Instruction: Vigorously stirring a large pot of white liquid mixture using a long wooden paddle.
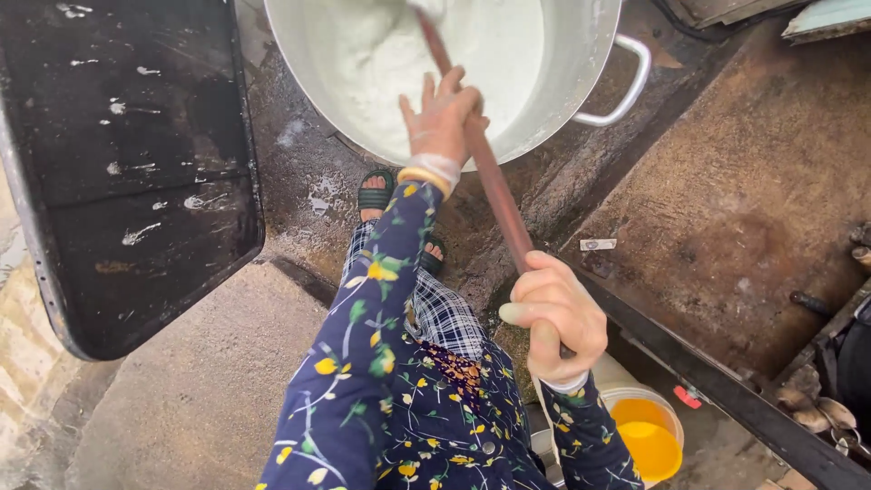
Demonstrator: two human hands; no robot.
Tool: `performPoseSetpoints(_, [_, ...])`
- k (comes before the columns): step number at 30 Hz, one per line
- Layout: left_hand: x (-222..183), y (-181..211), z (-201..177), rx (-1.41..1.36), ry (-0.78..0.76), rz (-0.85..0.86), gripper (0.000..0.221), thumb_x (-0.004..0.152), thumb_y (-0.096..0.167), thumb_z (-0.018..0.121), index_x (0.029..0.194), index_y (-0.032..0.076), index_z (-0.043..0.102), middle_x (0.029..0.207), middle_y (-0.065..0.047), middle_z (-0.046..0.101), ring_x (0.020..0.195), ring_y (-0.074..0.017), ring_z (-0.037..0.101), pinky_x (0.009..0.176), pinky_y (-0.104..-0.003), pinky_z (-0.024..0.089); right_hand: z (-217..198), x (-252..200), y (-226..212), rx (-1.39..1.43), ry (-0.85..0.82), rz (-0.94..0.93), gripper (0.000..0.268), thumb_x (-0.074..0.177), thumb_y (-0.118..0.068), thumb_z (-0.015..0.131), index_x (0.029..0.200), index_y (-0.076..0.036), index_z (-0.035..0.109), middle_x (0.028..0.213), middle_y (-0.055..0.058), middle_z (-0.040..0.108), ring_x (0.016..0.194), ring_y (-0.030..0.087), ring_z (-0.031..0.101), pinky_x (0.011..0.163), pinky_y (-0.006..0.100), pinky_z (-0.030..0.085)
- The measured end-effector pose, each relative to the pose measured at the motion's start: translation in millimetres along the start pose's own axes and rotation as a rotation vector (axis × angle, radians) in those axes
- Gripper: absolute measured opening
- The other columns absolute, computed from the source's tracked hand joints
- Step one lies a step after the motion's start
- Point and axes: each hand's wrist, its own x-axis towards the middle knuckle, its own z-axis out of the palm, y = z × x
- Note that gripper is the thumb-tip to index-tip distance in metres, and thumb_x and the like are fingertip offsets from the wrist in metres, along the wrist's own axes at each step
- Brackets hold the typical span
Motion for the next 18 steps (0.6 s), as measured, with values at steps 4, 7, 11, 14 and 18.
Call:
performPoseSetpoints(4, [-4.8, 45.8, 3.9, -0.027, -0.159, 0.086, 0.018, 0.085, 0.032, 0.075, 0.091, 0.021, 0.063, 0.154, -0.010, 0.039, 0.147, -0.0462, 0.020, 0.116, -0.074, 0.005, -19.0, 25.0, -33.0, -0.161, 0.029, 0.079, 0.038, 0.098, -0.012, 0.041, 0.069, 0.000, 0.063, 0.063, 0.013, 0.059, 0.058, 0.025, 0.057, 0.086, 0.053, 0.059])
performPoseSetpoints(7, [-36.0, 64.0, 1.5, -0.043, -0.255, 0.136, 0.019, 0.090, 0.041, 0.064, 0.087, 0.022, 0.062, 0.136, -0.008, 0.054, 0.147, -0.0397, 0.027, 0.119, -0.068, 0.007, -64.6, 48.7, -73.4, -0.189, -0.085, 0.190, 0.042, 0.101, -0.023, 0.041, 0.070, -0.001, 0.060, 0.060, 0.013, 0.055, 0.055, 0.024, 0.054, 0.087, 0.052, 0.063])
performPoseSetpoints(11, [-73.0, 48.2, -22.4, 0.181, -0.297, 0.132, 0.029, 0.096, 0.049, 0.051, 0.100, 0.028, 0.071, 0.120, -0.002, 0.070, 0.140, -0.0326, 0.044, 0.120, -0.065, 0.015, -105.9, 62.4, -88.9, -0.078, -0.451, 0.331, 0.022, 0.092, -0.024, 0.051, 0.082, -0.012, 0.067, 0.064, 0.001, 0.062, 0.062, 0.012, 0.065, 0.096, 0.043, 0.067])
performPoseSetpoints(14, [-54.8, 17.3, -22.4, 0.318, -0.164, 0.052, 0.035, 0.100, 0.049, 0.044, 0.107, 0.025, 0.069, 0.129, -0.002, 0.065, 0.142, -0.0309, 0.040, 0.114, -0.071, 0.020, -49.8, 38.7, -50.1, 0.074, -0.127, 0.112, 0.032, 0.097, -0.019, 0.047, 0.074, -0.006, 0.063, 0.055, 0.008, 0.052, 0.050, 0.018, 0.047, 0.075, 0.045, 0.063])
performPoseSetpoints(18, [-3.8, 2.3, -0.4, -0.026, 0.084, 0.038, 0.016, 0.089, 0.031, 0.070, 0.082, 0.018, 0.065, 0.143, -0.007, 0.054, 0.142, -0.0439, 0.030, 0.111, -0.078, 0.009, -11.5, 15.6, -15.0, -0.013, -0.083, 0.135, 0.035, 0.097, -0.006, 0.041, 0.077, -0.005, 0.069, 0.069, 0.009, 0.064, 0.063, 0.024, 0.065, 0.098, 0.053, 0.056])
